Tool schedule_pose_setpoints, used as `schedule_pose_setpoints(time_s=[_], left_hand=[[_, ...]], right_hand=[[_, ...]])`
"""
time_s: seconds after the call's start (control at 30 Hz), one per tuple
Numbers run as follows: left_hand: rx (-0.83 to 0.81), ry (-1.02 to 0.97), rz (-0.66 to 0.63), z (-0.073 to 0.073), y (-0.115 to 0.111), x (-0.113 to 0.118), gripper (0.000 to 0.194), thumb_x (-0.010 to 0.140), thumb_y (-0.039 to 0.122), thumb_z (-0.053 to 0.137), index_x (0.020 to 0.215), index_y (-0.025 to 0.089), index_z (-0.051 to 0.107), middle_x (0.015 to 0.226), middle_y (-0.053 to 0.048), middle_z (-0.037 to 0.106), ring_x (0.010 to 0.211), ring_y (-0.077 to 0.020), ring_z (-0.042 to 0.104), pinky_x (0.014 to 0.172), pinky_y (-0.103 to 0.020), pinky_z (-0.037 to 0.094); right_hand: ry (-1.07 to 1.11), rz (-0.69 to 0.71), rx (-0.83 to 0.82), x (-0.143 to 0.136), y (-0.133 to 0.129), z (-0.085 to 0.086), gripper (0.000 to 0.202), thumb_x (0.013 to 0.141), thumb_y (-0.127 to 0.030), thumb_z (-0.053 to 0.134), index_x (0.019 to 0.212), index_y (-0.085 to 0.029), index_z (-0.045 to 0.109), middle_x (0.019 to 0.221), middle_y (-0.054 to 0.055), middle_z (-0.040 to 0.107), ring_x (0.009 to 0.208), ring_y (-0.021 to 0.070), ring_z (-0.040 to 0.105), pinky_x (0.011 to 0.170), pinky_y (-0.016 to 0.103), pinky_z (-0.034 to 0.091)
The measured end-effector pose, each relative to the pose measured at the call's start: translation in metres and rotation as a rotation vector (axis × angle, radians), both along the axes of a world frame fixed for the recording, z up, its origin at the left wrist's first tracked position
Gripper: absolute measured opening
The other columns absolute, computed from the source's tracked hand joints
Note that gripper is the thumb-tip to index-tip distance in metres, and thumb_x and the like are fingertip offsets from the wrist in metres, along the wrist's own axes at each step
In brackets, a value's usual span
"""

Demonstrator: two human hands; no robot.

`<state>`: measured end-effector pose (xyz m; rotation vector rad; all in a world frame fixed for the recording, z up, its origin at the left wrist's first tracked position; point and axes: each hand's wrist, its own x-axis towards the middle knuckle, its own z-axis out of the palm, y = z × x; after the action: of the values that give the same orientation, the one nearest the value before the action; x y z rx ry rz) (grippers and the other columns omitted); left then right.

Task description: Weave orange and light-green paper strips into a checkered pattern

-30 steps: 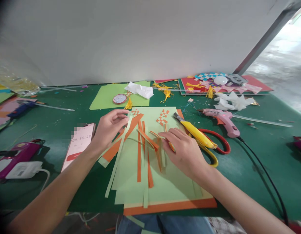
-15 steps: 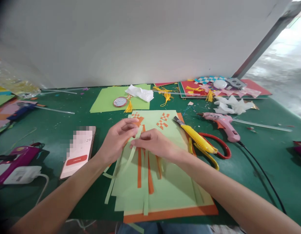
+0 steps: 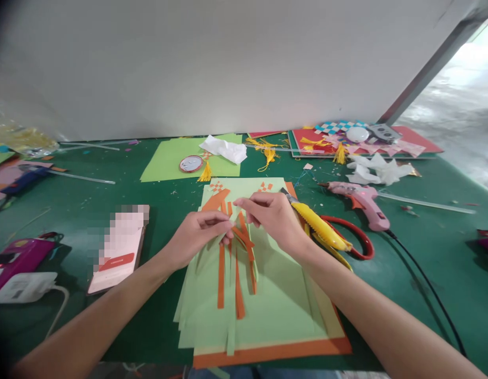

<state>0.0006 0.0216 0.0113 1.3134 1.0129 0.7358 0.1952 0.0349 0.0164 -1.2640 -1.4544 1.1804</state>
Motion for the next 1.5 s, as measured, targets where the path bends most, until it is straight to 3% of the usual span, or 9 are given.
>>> schedule_pose_setpoints(time_s=[0.3, 0.43, 0.6, 0.77, 0.9, 1.0, 1.2, 1.37, 1.5], left_hand=[[0.021, 0.019, -0.01, 0.002, 0.0, 0.0, 0.019, 0.084, 0.035, 0.068, 0.078, 0.017, 0.072, 0.076, -0.005, 0.072, 0.062, -0.0139, 0.064, 0.066, -0.026, 0.052], [0.032, 0.052, -0.03, 0.003, -0.001, 0.0, 0.02, 0.084, 0.036, 0.067, 0.079, 0.017, 0.072, 0.078, -0.005, 0.073, 0.064, -0.0148, 0.066, 0.064, -0.025, 0.052], [0.057, 0.078, -0.049, 0.001, -0.002, -0.002, 0.021, 0.086, 0.036, 0.065, 0.079, 0.018, 0.073, 0.079, -0.005, 0.074, 0.065, -0.0138, 0.066, 0.062, -0.022, 0.051], [0.063, 0.093, -0.064, 0.0, -0.002, -0.002, 0.022, 0.088, 0.035, 0.062, 0.083, 0.018, 0.074, 0.08, -0.005, 0.074, 0.068, -0.014, 0.067, 0.066, -0.023, 0.053], [0.171, 0.159, -0.021, 0.002, -0.003, 0.001, 0.022, 0.086, 0.038, 0.064, 0.081, 0.019, 0.074, 0.084, -0.005, 0.071, 0.072, -0.0154, 0.063, 0.064, -0.024, 0.05], [0.225, 0.186, 0.025, 0.003, -0.003, 0.001, 0.023, 0.084, 0.041, 0.066, 0.077, 0.02, 0.074, 0.084, -0.004, 0.068, 0.068, -0.0141, 0.058, 0.056, -0.023, 0.045], [0.11, 0.161, 0.061, 0.001, -0.002, 0.0, 0.024, 0.083, 0.042, 0.067, 0.081, 0.021, 0.076, 0.064, -0.002, 0.065, 0.057, -0.0135, 0.056, 0.048, -0.023, 0.039], [0.028, 0.085, 0.085, 0.002, -0.002, 0.002, 0.021, 0.082, 0.038, 0.069, 0.08, 0.018, 0.075, 0.078, -0.004, 0.073, 0.07, -0.0155, 0.064, 0.064, -0.025, 0.048], [0.008, 0.065, 0.095, 0.001, -0.002, 0.002, 0.021, 0.081, 0.038, 0.07, 0.084, 0.018, 0.074, 0.083, -0.005, 0.074, 0.073, -0.0166, 0.065, 0.072, -0.027, 0.05]], right_hand=[[0.23, -0.089, -0.09, 0.015, 0.007, 0.009, 0.035, 0.077, -0.039, 0.074, 0.055, -0.017, 0.059, 0.054, -0.001, 0.054, 0.047, 0.0075, 0.041, 0.044, 0.025, 0.026], [0.323, -0.149, -0.113, 0.024, 0.011, 0.01, 0.023, 0.078, -0.04, 0.074, 0.073, -0.018, 0.069, 0.056, -0.002, 0.056, 0.047, 0.0081, 0.045, 0.043, 0.024, 0.03], [0.499, -0.271, -0.05, 0.039, 0.019, 0.014, 0.012, 0.076, -0.031, 0.075, 0.083, -0.021, 0.072, 0.063, -0.002, 0.057, 0.053, 0.0088, 0.051, 0.045, 0.022, 0.037], [0.53, -0.322, -0.004, 0.05, 0.025, 0.013, 0.009, 0.081, -0.035, 0.07, 0.083, -0.026, 0.07, 0.073, -0.001, 0.062, 0.066, 0.0109, 0.06, 0.046, 0.022, 0.037], [0.371, -0.258, -0.03, 0.05, 0.024, 0.017, 0.031, 0.086, -0.056, 0.054, 0.086, -0.028, 0.067, 0.089, 0.005, 0.07, 0.089, 0.0222, 0.067, 0.049, 0.028, 0.041], [0.398, -0.164, -0.083, 0.043, 0.018, 0.021, 0.052, 0.086, -0.069, 0.041, 0.089, -0.025, 0.068, 0.096, 0.009, 0.073, 0.096, 0.0269, 0.068, 0.048, 0.03, 0.043], [0.383, 0.1, -0.169, 0.021, 0.001, 0.016, 0.017, 0.078, -0.037, 0.071, 0.086, -0.022, 0.066, 0.082, 0.004, 0.074, 0.076, 0.0197, 0.071, 0.046, 0.024, 0.039], [0.313, 0.259, -0.286, 0.01, -0.008, 0.012, 0.03, 0.078, -0.033, 0.073, 0.099, -0.021, 0.056, 0.08, 0.004, 0.075, 0.077, 0.0181, 0.07, 0.055, 0.024, 0.043], [0.217, 0.249, -0.28, 0.007, -0.01, 0.009, 0.022, 0.075, -0.035, 0.074, 0.084, -0.019, 0.061, 0.077, 0.004, 0.073, 0.076, 0.0166, 0.066, 0.061, 0.025, 0.043]])
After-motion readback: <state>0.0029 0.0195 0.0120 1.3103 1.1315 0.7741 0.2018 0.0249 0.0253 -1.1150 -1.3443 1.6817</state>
